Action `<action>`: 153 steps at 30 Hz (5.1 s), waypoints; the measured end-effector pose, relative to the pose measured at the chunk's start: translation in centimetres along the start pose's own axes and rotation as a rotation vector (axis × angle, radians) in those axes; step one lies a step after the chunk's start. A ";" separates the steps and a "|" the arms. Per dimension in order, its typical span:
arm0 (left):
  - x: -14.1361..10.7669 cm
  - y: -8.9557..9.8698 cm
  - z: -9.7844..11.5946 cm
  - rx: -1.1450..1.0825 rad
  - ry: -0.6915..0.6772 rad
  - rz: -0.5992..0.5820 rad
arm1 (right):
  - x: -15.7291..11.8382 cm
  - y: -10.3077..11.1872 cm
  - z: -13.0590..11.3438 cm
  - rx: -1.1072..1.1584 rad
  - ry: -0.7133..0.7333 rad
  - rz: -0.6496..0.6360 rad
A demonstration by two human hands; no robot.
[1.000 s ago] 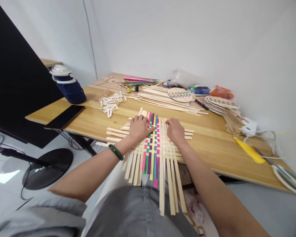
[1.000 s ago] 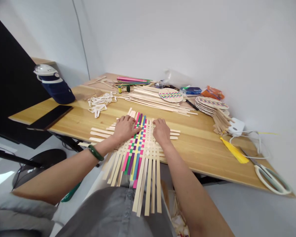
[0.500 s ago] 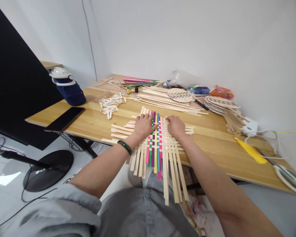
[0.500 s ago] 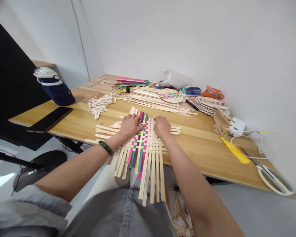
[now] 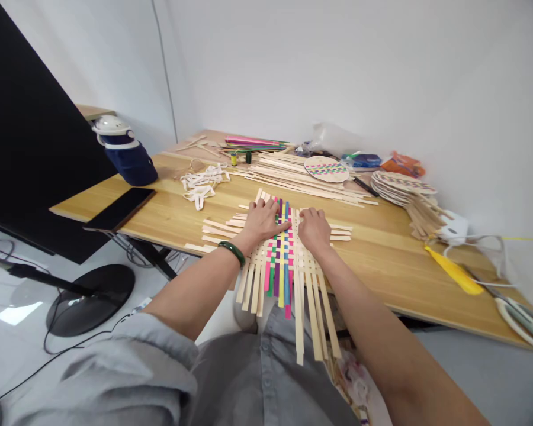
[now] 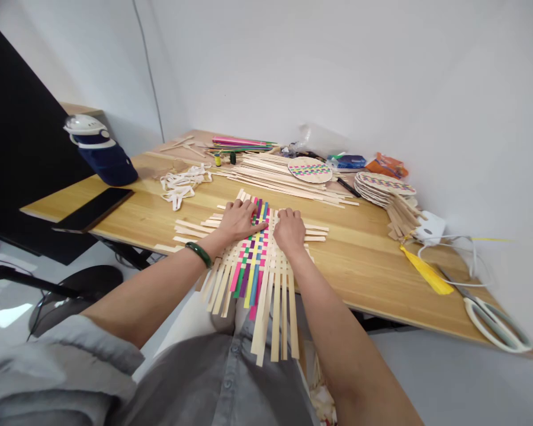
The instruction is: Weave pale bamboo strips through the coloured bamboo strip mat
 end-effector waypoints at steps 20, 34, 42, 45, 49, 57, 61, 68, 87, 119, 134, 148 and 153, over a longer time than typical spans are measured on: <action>0.2 -0.2 0.0 -0.018 0.062 -0.003 | 0.1 -0.3 0.2 0.053 -0.013 0.004; -2.6 1.1 -3.3 -0.025 0.173 0.074 | 0.0 -0.2 0.2 0.056 -0.040 -0.011; -1.8 0.4 -3.3 0.000 0.187 0.064 | 0.0 -0.1 0.1 0.063 -0.038 -0.024; -1.5 0.4 -3.3 0.009 0.187 0.059 | 0.0 -0.1 0.1 0.072 -0.035 -0.019; -1.2 0.2 -3.4 0.008 0.174 0.055 | 0.1 -0.1 0.1 0.082 -0.036 -0.014; -1.3 0.3 -3.2 0.008 0.165 0.035 | 0.0 -0.1 0.1 0.082 -0.033 0.006; -1.5 1.3 -2.5 0.050 0.128 0.074 | -0.2 0.2 0.2 0.080 -0.053 0.032; -0.1 0.4 1.8 -0.109 -0.161 -0.031 | -0.3 0.6 0.8 0.061 -0.132 0.086; 1.0 -0.9 1.5 -0.261 0.126 -0.029 | -0.3 0.5 0.6 0.109 -0.102 0.030; 4.5 0.0 1.7 -0.243 0.184 -0.454 | 0.0 -0.1 0.5 0.093 -0.040 -0.041; 4.1 0.3 1.8 -0.215 0.163 -0.386 | 0.0 0.4 0.3 0.154 -0.044 0.011; 0.8 -0.8 6.0 -0.152 -0.107 -0.039 | 0.1 1.8 4.6 0.163 -0.217 0.065; 1.2 -1.1 6.1 -0.126 -0.092 -0.006 | -0.7 1.4 4.1 0.129 -0.074 0.020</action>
Point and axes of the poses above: each hand's wrist, its own x-axis towards the middle knuckle, its own y-axis out of the back of the hand, z = x × y, the point moved 6 cm from there along x, towards the middle knuckle, and after that the axes turned 2 degrees about x, right-handed, at the moved point
